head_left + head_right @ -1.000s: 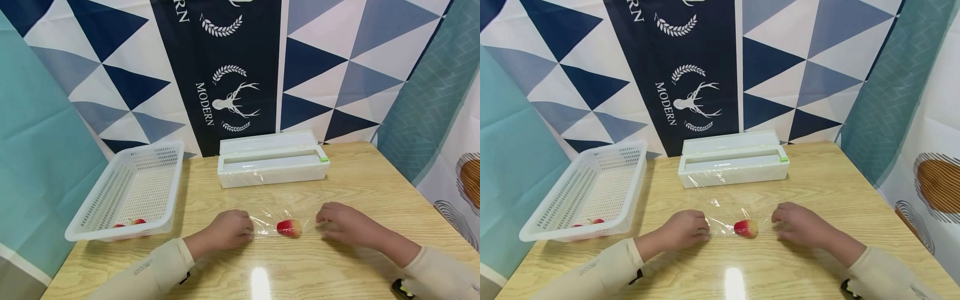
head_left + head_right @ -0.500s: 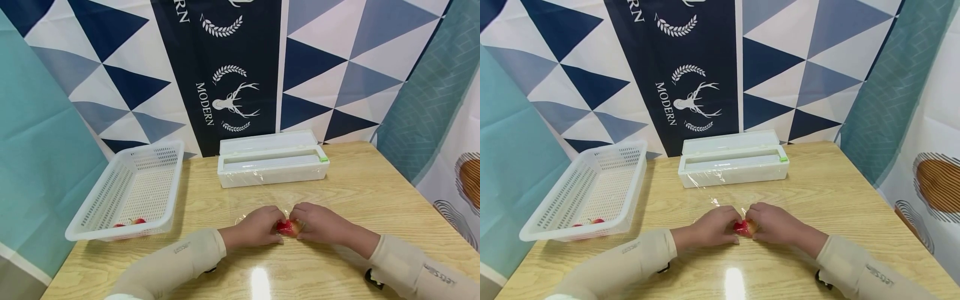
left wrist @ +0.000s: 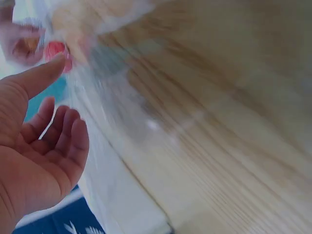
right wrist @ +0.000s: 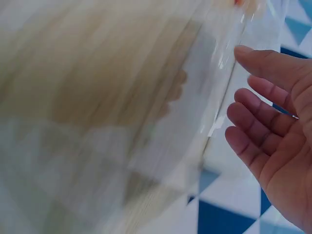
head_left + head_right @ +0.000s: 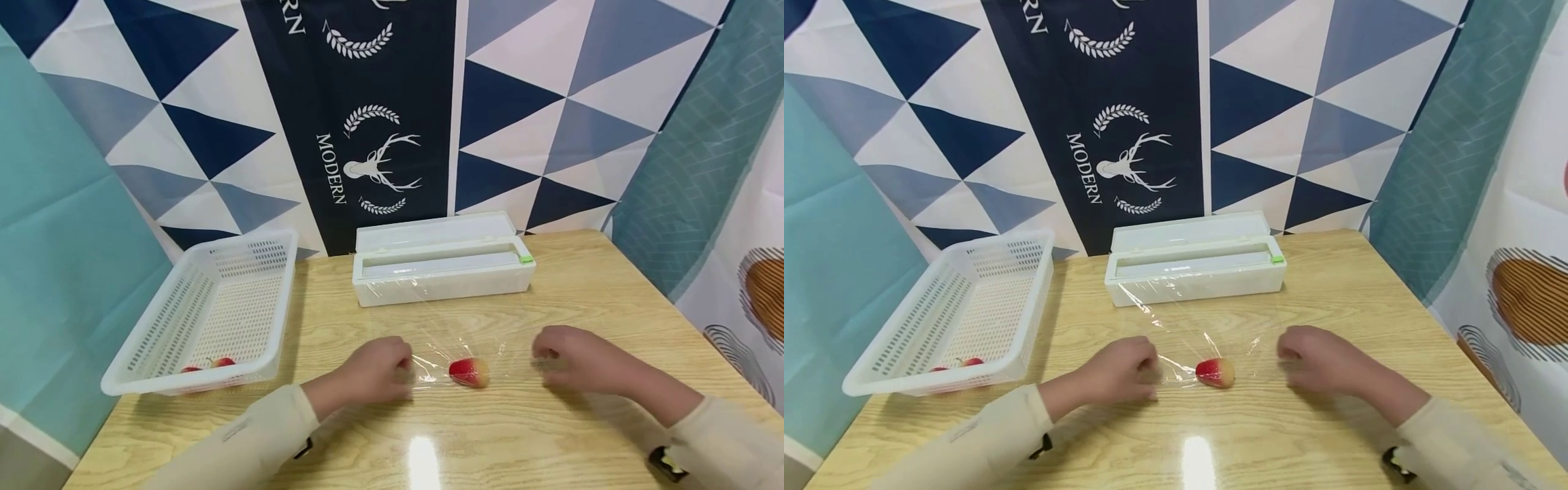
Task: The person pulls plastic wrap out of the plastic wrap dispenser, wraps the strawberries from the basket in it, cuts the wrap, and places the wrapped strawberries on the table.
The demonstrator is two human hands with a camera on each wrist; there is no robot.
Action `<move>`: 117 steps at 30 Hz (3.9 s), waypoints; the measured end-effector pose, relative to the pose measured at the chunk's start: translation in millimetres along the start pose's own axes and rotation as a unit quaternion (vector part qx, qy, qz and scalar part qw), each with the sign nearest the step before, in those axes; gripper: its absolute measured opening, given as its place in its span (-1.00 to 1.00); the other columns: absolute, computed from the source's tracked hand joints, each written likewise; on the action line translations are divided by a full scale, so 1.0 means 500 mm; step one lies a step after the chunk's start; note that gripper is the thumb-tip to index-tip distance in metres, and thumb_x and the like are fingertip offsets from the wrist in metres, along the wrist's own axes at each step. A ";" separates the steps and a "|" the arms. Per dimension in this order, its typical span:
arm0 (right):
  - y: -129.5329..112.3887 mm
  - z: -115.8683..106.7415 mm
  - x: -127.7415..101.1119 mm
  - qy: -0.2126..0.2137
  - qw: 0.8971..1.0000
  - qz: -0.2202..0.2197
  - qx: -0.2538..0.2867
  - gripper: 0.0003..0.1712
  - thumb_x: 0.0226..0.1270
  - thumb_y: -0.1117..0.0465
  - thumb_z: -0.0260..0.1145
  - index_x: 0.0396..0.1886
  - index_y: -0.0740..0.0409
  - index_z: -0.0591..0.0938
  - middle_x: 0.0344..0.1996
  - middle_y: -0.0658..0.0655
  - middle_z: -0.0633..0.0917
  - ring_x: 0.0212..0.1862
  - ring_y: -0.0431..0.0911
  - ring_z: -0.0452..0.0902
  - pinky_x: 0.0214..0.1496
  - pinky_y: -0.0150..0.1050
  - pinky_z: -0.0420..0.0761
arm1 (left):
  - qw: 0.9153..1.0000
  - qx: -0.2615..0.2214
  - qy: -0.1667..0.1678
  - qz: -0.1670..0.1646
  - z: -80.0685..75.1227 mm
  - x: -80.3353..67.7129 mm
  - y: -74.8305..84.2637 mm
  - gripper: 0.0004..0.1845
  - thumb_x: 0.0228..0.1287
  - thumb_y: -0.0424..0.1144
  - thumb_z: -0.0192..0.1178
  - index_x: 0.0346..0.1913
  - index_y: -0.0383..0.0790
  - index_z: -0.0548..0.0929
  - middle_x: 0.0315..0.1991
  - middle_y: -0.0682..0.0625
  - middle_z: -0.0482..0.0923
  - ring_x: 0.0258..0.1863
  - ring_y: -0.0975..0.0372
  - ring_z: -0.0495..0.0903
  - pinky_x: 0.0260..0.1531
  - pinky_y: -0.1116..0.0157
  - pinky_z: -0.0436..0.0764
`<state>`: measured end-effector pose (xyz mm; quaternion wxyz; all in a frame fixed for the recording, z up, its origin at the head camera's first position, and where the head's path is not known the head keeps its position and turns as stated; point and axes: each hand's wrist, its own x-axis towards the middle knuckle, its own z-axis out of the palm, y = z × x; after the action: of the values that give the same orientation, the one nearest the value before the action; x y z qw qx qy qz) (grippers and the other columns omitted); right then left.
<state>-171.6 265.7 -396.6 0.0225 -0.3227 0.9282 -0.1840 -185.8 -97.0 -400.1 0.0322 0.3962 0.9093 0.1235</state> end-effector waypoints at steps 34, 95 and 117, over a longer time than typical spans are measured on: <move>-0.092 0.078 0.104 0.078 0.977 -0.179 -0.090 -0.54 -0.08 0.20 0.58 -0.15 0.13 0.60 -0.26 -0.06 0.58 -0.25 -0.22 0.48 -0.22 -0.29 0.60 | 0.998 -0.054 0.006 0.039 0.009 0.077 0.036 -0.72 0.02 -0.17 0.48 -0.28 -0.12 0.58 -0.40 0.14 0.45 -0.40 0.37 0.36 -0.35 0.52 0.36; -0.070 0.051 0.158 -0.074 0.993 -0.061 0.075 -0.67 0.42 0.24 0.15 0.10 0.30 0.53 -0.40 -0.08 0.52 -0.39 -0.26 0.36 -0.32 -0.32 0.47 | 0.984 -0.171 0.003 -0.050 -0.014 0.018 -0.071 -0.89 0.46 -0.36 0.06 -0.14 -0.24 0.61 -0.45 0.08 0.54 -0.54 0.34 0.39 -0.46 0.36 0.46; -0.059 0.045 0.199 0.021 0.998 -0.050 -0.011 -0.81 0.34 0.23 0.30 -0.11 0.20 0.68 -0.34 -0.05 0.53 -0.26 -0.17 0.39 -0.16 -0.21 0.50 | 0.989 -0.098 0.056 -0.098 0.001 0.043 -0.098 -0.91 0.25 -0.32 0.30 -0.36 -0.16 0.59 -0.49 0.09 0.53 -0.46 0.30 0.47 -0.38 0.32 0.49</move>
<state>-229.5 176.5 -399.1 -0.0095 -0.3650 0.9131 -0.1814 -235.5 -113.4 -411.9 0.0318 0.2922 0.9277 0.2301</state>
